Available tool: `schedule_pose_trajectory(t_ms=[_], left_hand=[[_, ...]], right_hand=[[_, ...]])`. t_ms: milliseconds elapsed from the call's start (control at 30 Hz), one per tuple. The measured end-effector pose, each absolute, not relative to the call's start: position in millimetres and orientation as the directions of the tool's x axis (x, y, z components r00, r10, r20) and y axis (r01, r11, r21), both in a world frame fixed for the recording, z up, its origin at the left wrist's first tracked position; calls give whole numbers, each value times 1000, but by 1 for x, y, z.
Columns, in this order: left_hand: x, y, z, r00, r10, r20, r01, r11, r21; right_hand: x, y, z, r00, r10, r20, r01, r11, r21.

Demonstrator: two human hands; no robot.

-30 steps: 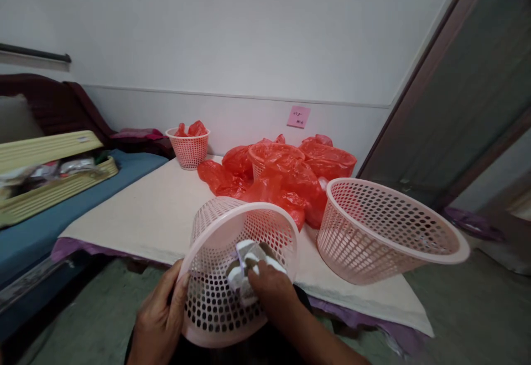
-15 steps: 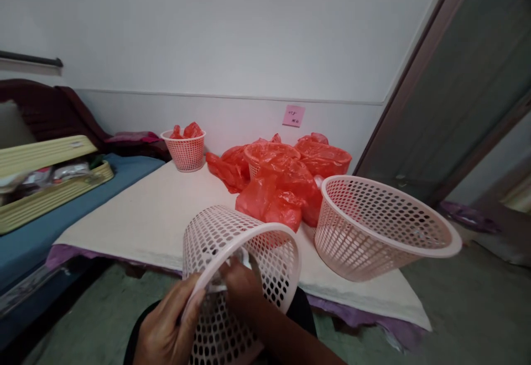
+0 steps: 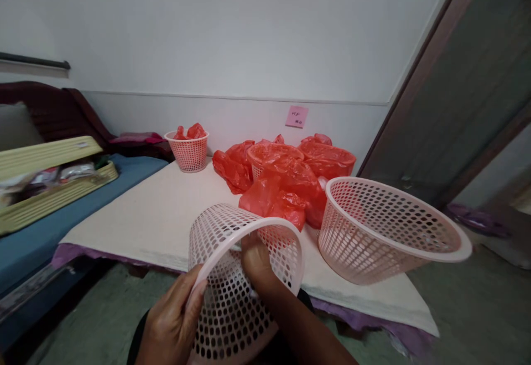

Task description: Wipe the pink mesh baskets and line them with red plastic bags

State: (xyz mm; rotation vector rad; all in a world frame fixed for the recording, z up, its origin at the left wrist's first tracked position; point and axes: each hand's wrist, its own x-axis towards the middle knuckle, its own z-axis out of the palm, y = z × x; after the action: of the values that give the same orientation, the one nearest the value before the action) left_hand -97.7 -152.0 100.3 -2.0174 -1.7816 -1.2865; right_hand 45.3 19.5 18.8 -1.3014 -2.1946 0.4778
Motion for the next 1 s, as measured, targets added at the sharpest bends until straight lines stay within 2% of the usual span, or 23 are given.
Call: schedule_pose_trajectory(t_ms=[167, 233, 267, 333, 400, 433, 500, 567, 667, 767, 867, 933, 1000], left_hand=[[-97, -149, 107, -27, 730, 683, 870, -319, 375], [-97, -149, 110, -46, 724, 688, 870, -310, 383], [-98, -148, 111, -71, 717, 694, 872, -293, 392], [-100, -147, 113, -134, 705, 696, 872, -250, 421], [-104, -146, 114, -194, 689, 698, 865, -215, 453], [-106, -145, 115, -223, 681, 698, 861, -199, 469], [-109, -144, 114, -268, 669, 694, 852, -171, 494], [-112, -145, 112, -294, 671, 681, 844, -151, 514], [-114, -148, 108, -309, 690, 654, 839, -127, 530], [-112, -153, 104, -283, 706, 649, 846, -135, 516], [-107, -159, 97, -232, 730, 643, 851, -168, 498], [-104, -162, 92, -195, 747, 635, 852, -192, 487], [-103, -164, 89, -167, 758, 631, 852, -212, 480]], right_hand=[[52, -21, 8, -519, 846, 120, 633, 475, -611], [58, -33, 8, -548, 829, 108, 562, 461, -686], [62, -37, 9, -535, 838, 111, 491, 414, -767], [74, -44, 15, -420, 903, 87, 260, 212, -942], [89, -51, 26, -221, 975, -15, -45, -25, -999], [96, -54, 32, -128, 989, -75, -171, -97, -981], [109, -62, 44, 12, 990, -141, -330, -129, -935], [116, -69, 52, 124, 985, -123, -355, -72, -932], [116, -72, 57, 229, 970, -85, -282, -18, -959], [106, -63, 63, 230, 956, -180, -435, -64, -898], [92, -51, 82, 190, 949, -252, -684, -56, -727], [81, -49, 99, 163, 961, -224, -752, -26, -659], [68, -56, 111, 114, 979, -171, -768, -23, -640]])
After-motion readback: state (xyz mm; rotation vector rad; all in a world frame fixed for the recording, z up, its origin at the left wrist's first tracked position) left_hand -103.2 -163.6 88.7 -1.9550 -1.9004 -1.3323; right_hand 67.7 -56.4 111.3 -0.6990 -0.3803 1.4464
